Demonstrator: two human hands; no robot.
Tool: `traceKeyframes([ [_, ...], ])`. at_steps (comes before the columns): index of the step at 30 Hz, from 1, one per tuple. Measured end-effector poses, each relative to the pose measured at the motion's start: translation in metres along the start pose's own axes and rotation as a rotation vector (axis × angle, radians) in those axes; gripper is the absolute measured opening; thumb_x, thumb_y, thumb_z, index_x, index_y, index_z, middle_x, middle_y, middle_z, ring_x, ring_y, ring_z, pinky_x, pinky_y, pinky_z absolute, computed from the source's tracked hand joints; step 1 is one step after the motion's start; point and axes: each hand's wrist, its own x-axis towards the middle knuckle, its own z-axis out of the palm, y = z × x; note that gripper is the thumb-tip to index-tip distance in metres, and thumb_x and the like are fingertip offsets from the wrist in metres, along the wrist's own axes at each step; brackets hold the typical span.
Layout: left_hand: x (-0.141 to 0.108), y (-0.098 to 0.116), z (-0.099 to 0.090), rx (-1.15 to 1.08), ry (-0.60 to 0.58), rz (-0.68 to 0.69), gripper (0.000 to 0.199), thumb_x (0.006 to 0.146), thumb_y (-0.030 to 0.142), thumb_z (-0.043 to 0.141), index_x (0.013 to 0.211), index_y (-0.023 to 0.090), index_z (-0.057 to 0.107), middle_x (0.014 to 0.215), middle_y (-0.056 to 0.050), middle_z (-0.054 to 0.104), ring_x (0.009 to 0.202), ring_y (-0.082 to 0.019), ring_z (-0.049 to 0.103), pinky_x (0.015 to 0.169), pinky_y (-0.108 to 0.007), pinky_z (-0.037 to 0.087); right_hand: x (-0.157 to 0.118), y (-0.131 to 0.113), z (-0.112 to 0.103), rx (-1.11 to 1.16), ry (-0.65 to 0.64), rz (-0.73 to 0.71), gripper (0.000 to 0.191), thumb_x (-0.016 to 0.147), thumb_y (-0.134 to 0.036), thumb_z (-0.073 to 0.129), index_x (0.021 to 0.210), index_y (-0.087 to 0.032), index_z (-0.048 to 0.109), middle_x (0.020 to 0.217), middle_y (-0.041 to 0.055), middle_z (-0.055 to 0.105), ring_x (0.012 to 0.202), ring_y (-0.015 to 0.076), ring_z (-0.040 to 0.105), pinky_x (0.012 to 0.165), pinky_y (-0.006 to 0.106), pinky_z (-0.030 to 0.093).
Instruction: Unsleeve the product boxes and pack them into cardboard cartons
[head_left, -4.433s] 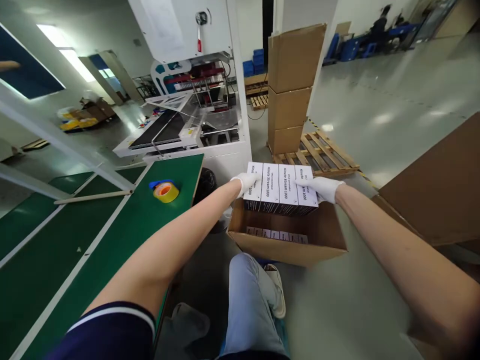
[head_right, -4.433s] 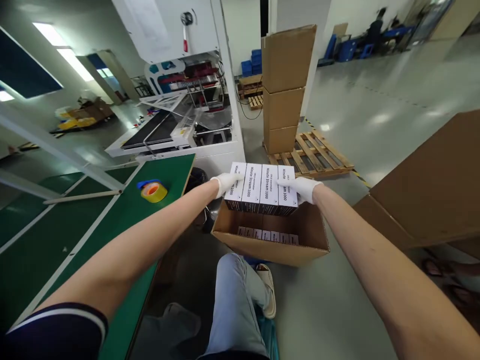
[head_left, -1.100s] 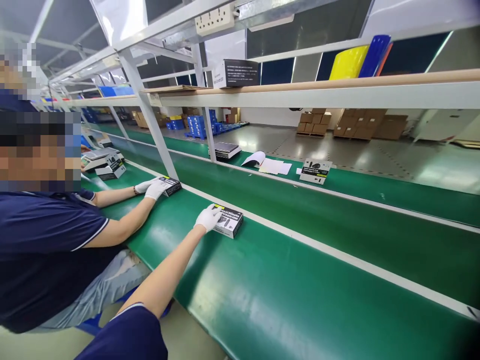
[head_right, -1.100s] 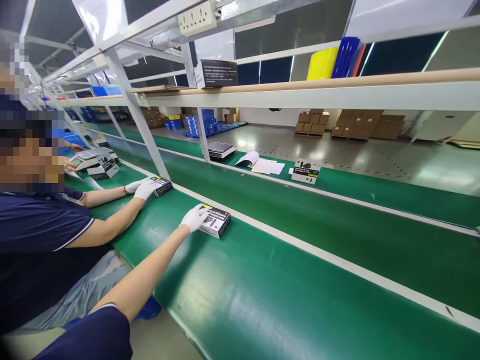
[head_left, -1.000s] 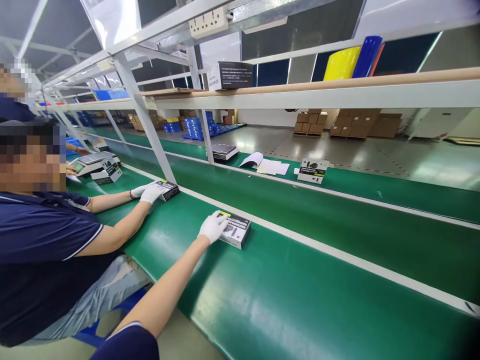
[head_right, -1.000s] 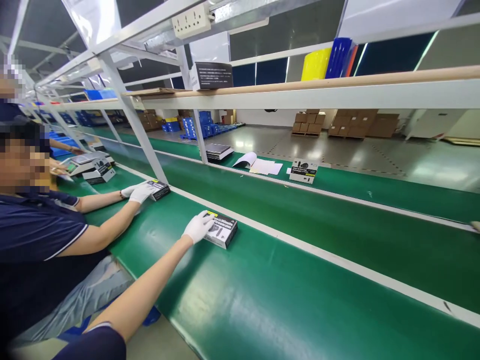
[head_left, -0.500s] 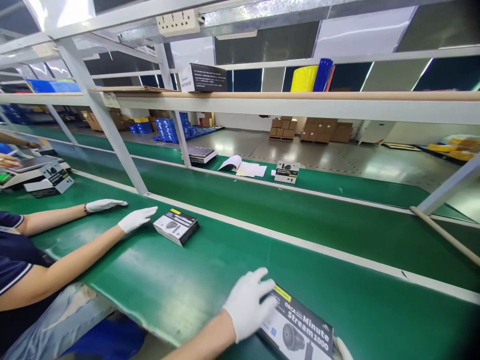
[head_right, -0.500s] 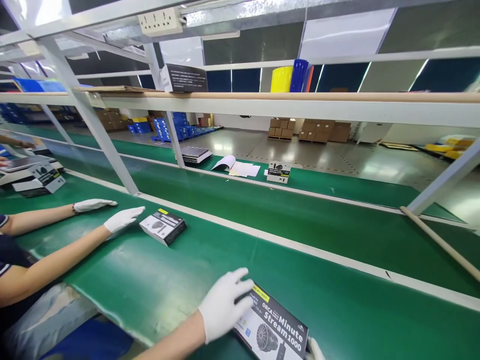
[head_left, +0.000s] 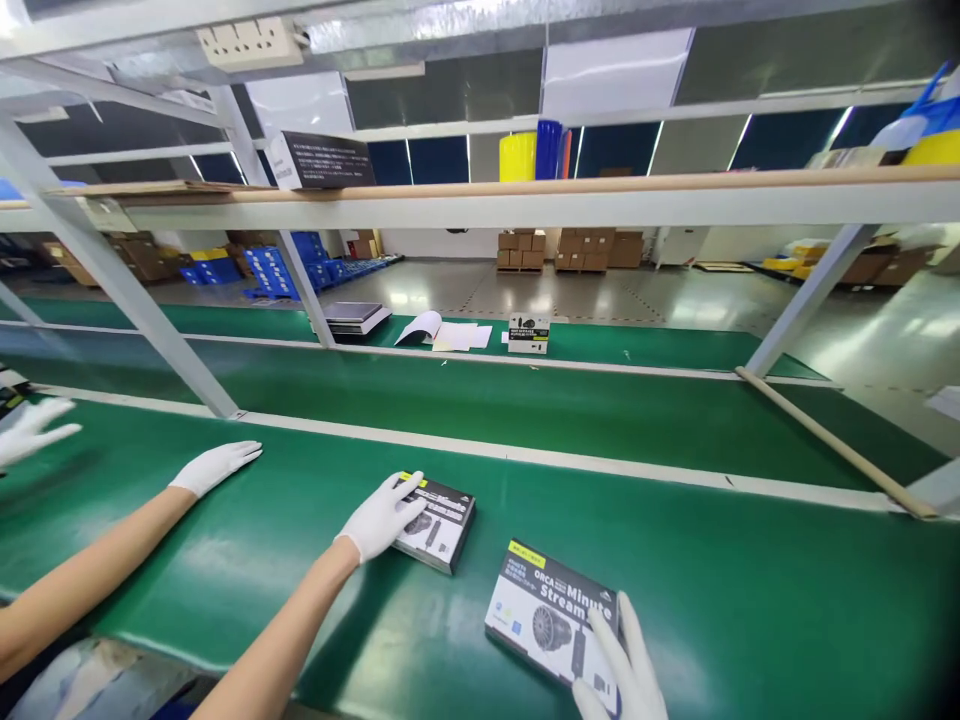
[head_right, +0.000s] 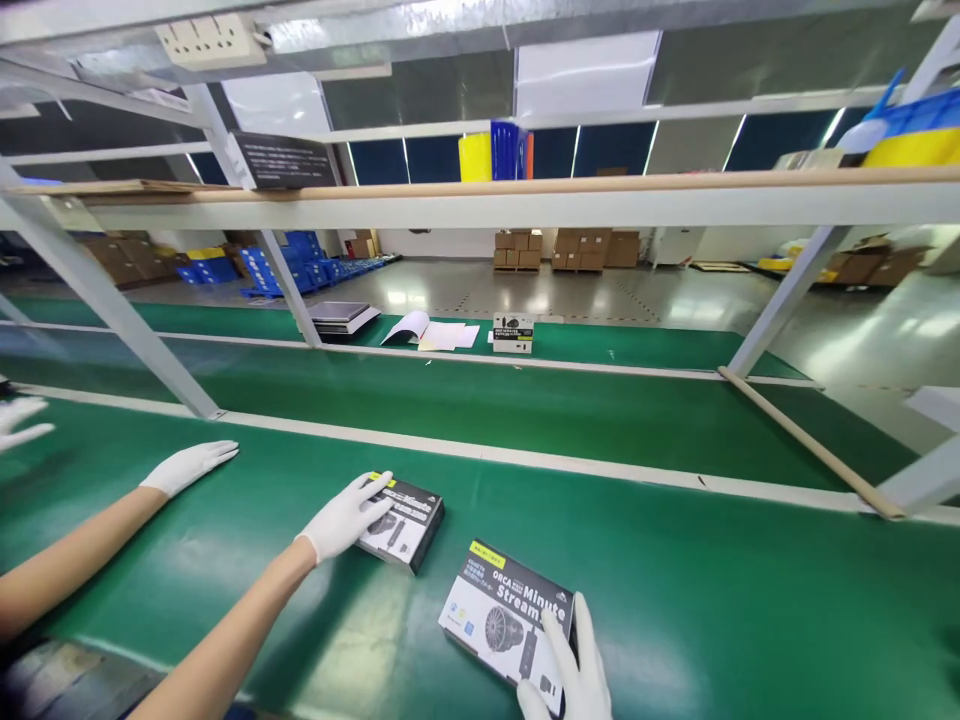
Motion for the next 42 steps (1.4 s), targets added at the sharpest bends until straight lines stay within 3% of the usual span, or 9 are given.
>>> traceKeyframes([
  [6, -0.05, 0.062, 0.037, -0.164, -0.012, 0.035, 0.072, 0.089, 0.057, 0.063, 0.153, 0.027, 0.053, 0.165, -0.009, 0.039, 0.144, -0.036, 0.048, 0.122, -0.045, 0.036, -0.004, -0.042, -0.031, 0.079, -0.073, 0.178, 0.067, 0.09, -0.04, 0.057, 0.155, -0.028, 0.044, 0.172, 0.0067, 0.019, 0.149, 0.0356, 0.04, 0.115, 0.048, 0.047],
  [9, -0.063, 0.055, 0.035, -0.46, -0.074, -0.031, 0.088, 0.089, 0.059, 0.063, 0.163, 0.021, 0.034, 0.159, -0.011, 0.049, 0.142, -0.033, 0.051, 0.119, -0.044, 0.042, -0.006, -0.055, -0.05, 0.121, -0.065, 0.299, 0.086, 0.087, -0.041, 0.06, 0.164, -0.028, 0.023, 0.165, 0.0096, 0.035, 0.144, 0.0357, 0.047, 0.117, 0.051, 0.045],
  [13, -0.082, 0.038, 0.028, -0.822, -0.25, -0.03, 0.096, 0.089, 0.058, 0.067, 0.166, 0.02, 0.023, 0.162, -0.016, 0.043, 0.139, -0.033, 0.055, 0.114, -0.048, 0.048, -0.015, -0.057, -0.065, 0.132, -0.088, 0.393, 0.094, 0.083, -0.041, 0.063, 0.164, -0.032, 0.017, 0.159, 0.0065, 0.047, 0.141, 0.035, 0.052, 0.119, 0.053, 0.041],
  [18, -0.101, 0.044, 0.027, -0.72, -0.316, 0.103, 0.102, 0.081, 0.042, 0.082, 0.165, 0.026, 0.026, 0.163, -0.011, 0.043, 0.148, -0.032, 0.043, 0.125, -0.047, 0.034, -0.029, -0.055, -0.065, 0.109, -0.09, 0.395, 0.094, 0.085, -0.041, 0.064, 0.165, -0.028, 0.017, 0.166, 0.0062, 0.036, 0.153, 0.0333, 0.035, 0.122, 0.049, 0.038],
  [25, -0.092, 0.045, 0.026, -0.568, -0.239, 0.047, 0.093, 0.076, 0.045, 0.085, 0.157, 0.026, 0.044, 0.15, -0.009, 0.059, 0.135, -0.034, 0.059, 0.117, -0.05, 0.045, -0.029, -0.061, -0.07, 0.091, -0.036, 0.448, 0.086, 0.089, -0.046, 0.064, 0.163, -0.025, 0.025, 0.16, 0.0072, 0.046, 0.144, 0.0286, 0.049, 0.114, 0.041, 0.049],
  [31, -0.043, 0.067, 0.0, -0.498, -0.247, 0.113, 0.064, 0.084, 0.055, 0.074, 0.139, 0.022, 0.066, 0.142, -0.01, 0.065, 0.131, -0.035, 0.061, 0.114, -0.048, 0.048, 0.013, -0.059, -0.108, 0.011, -0.083, 0.502, 0.075, 0.093, -0.06, 0.054, 0.159, -0.028, 0.037, 0.142, 0.0068, 0.065, 0.125, 0.0279, 0.065, 0.108, 0.045, 0.052],
  [34, -0.012, 0.089, 0.005, -0.438, -0.26, 0.092, 0.062, 0.09, 0.062, 0.062, 0.135, 0.019, 0.069, 0.14, -0.011, 0.067, 0.134, -0.037, 0.058, 0.119, -0.052, 0.041, 0.048, -0.064, -0.121, -0.25, -0.14, 0.366, 0.065, 0.098, -0.059, 0.042, 0.142, -0.015, 0.059, 0.138, 0.0159, 0.065, 0.127, 0.0332, 0.062, 0.11, 0.05, 0.048],
  [38, 0.01, 0.106, 0.032, -0.684, -0.185, 0.122, 0.068, 0.094, 0.059, 0.059, 0.15, 0.02, 0.054, 0.154, -0.01, 0.055, 0.143, -0.032, 0.05, 0.125, -0.046, 0.032, 0.073, -0.078, -0.121, -0.559, -0.081, -0.13, 0.068, 0.09, -0.052, 0.06, 0.144, -0.011, 0.056, 0.158, 0.019, 0.046, 0.145, 0.0403, 0.04, 0.122, 0.058, 0.031],
  [42, 0.015, 0.105, 0.05, -0.951, -0.178, 0.156, 0.071, 0.096, 0.057, 0.056, 0.152, 0.015, 0.05, 0.153, -0.016, 0.054, 0.14, -0.034, 0.053, 0.12, -0.047, 0.04, 0.072, -0.08, -0.123, -0.628, -0.265, -0.244, 0.063, 0.09, -0.036, 0.062, 0.15, -0.021, 0.051, 0.138, 0.0143, 0.064, 0.116, 0.0359, 0.061, 0.1, 0.053, 0.049],
])
